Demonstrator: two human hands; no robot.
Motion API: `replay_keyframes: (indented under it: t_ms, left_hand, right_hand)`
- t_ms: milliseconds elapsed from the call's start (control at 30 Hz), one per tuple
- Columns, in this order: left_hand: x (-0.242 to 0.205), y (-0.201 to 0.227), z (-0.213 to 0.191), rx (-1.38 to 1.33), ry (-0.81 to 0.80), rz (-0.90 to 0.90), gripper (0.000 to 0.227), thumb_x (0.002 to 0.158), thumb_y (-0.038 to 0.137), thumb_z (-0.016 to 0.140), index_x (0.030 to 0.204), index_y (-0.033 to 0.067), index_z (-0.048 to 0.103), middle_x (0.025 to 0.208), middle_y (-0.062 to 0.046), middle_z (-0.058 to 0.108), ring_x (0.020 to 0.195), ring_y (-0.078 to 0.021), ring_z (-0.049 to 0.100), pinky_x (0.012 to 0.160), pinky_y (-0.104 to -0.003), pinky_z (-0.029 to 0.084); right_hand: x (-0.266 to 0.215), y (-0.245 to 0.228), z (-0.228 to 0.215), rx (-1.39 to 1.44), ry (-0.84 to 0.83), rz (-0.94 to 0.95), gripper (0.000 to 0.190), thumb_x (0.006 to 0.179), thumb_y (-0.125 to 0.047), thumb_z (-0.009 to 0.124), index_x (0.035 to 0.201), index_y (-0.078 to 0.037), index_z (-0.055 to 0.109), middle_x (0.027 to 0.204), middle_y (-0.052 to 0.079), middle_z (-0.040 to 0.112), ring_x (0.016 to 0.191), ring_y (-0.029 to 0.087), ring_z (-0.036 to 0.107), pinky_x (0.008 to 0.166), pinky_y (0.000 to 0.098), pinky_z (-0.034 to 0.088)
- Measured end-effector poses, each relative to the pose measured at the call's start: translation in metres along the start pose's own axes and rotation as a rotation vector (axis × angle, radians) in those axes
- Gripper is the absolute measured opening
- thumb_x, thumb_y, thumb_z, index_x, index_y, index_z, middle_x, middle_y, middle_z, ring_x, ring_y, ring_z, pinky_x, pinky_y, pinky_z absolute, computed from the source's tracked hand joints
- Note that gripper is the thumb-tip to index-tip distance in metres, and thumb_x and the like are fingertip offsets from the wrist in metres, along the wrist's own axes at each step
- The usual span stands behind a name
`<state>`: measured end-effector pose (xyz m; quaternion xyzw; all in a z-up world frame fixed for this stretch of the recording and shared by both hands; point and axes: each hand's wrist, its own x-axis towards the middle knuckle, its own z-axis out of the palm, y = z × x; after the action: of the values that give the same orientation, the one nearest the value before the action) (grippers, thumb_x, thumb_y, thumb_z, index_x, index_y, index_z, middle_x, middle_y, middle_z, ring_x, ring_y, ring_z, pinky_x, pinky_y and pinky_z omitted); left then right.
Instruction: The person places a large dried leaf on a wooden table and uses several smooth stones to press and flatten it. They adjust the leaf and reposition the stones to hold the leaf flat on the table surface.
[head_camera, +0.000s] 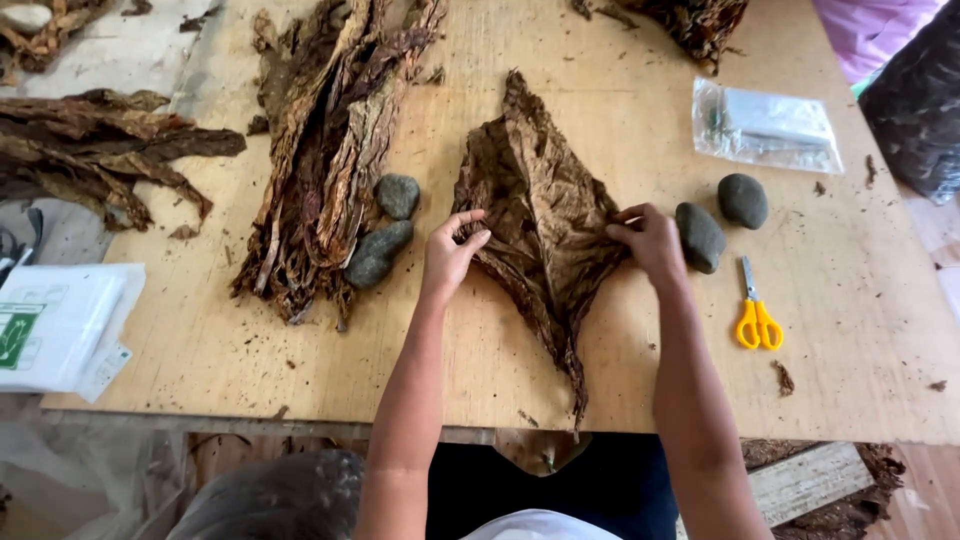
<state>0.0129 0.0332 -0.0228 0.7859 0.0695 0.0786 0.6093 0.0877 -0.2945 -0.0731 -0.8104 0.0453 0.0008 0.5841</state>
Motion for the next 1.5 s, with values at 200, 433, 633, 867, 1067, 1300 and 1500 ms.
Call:
replay_keyframes:
  t_ms: [200,433,633,867,1067,1300,1500]
  left_hand:
    - [0.004,-0.006,-0.030,-0.041,0.001,0.018,0.038,0.085,0.012,0.077,0.123,0.0179,0.076,0.124,-0.010,0.073,0.124,-0.0229,0.062,0.108,-0.043,0.046]
    - [0.016,-0.020,-0.046,-0.121,-0.029,-0.067,0.038,0.088,0.011,0.078,0.124,0.0227,0.077,0.126,-0.010,0.072,0.107,-0.0162,0.067,0.087,-0.035,0.059]
    - [-0.017,0.058,-0.063,0.006,-0.210,-0.255,0.040,0.091,0.011,0.069,0.130,0.0175,0.068,0.148,-0.005,0.062,0.143,-0.0243,0.052,0.125,-0.057,0.018]
    - [-0.012,0.004,-0.052,0.377,-0.524,-0.256,0.047,0.082,0.015,0.083,0.127,0.0165,0.071,0.109,-0.018,0.067,0.090,-0.0286,0.069,0.065,-0.035,0.063]
    - [-0.002,-0.001,-0.035,0.509,-0.165,-0.018,0.026,0.094,0.034,0.075,0.117,0.0212,0.072,0.099,-0.011,0.066,0.071,-0.0162,0.067,0.056,-0.024,0.059]
    - [-0.004,-0.005,0.066,0.545,-0.084,0.573,0.053,0.108,0.013,0.051,0.159,0.0102,0.036,0.143,-0.029,0.050,0.136,-0.0389,0.050,0.120,-0.053,0.035]
    - [-0.021,0.019,0.048,1.021,-0.395,0.189,0.072,0.108,0.063,0.014,0.167,0.0219,0.010,0.170,-0.021,0.016,0.157,-0.0428,0.010,0.121,-0.069,0.002]
  right_hand:
    - [-0.014,-0.019,-0.035,0.133,-0.088,0.032,0.039,0.092,-0.003,0.075,0.125,0.000,0.056,0.088,0.013,0.069,0.073,0.026,0.071,0.058,0.0396,0.062]
    - [-0.031,-0.042,-0.067,0.238,0.012,0.026,0.036,0.089,-0.006,0.082,0.118,-0.002,0.060,0.089,0.010,0.067,0.067,0.025,0.072,0.051,0.0376,0.063]
    - [-0.057,-0.069,-0.088,0.130,0.094,0.142,0.031,0.085,-0.010,0.083,0.107,-0.012,0.061,0.091,0.002,0.068,0.080,0.011,0.066,0.066,0.0191,0.055]
    - [-0.067,-0.070,-0.072,-0.546,-0.369,0.201,0.028,0.078,-0.008,0.085,0.101,0.006,0.078,0.080,0.026,0.072,0.059,0.029,0.067,0.052,0.0376,0.056]
    - [-0.063,-0.062,-0.060,-0.757,-0.043,-0.058,0.029,0.100,-0.038,0.072,0.102,-0.011,0.081,0.083,0.016,0.073,0.072,0.032,0.073,0.068,0.0439,0.059]
    - [-0.076,-0.103,0.054,-0.279,-0.147,-0.536,0.041,0.107,-0.003,0.051,0.147,-0.002,0.051,0.146,0.021,0.049,0.136,0.035,0.048,0.113,0.0493,0.044]
    - [-0.051,-0.057,0.072,-1.039,-0.279,-0.409,0.065,0.106,-0.061,0.031,0.164,-0.034,0.023,0.171,0.009,0.022,0.156,0.044,0.011,0.121,0.0702,0.003]
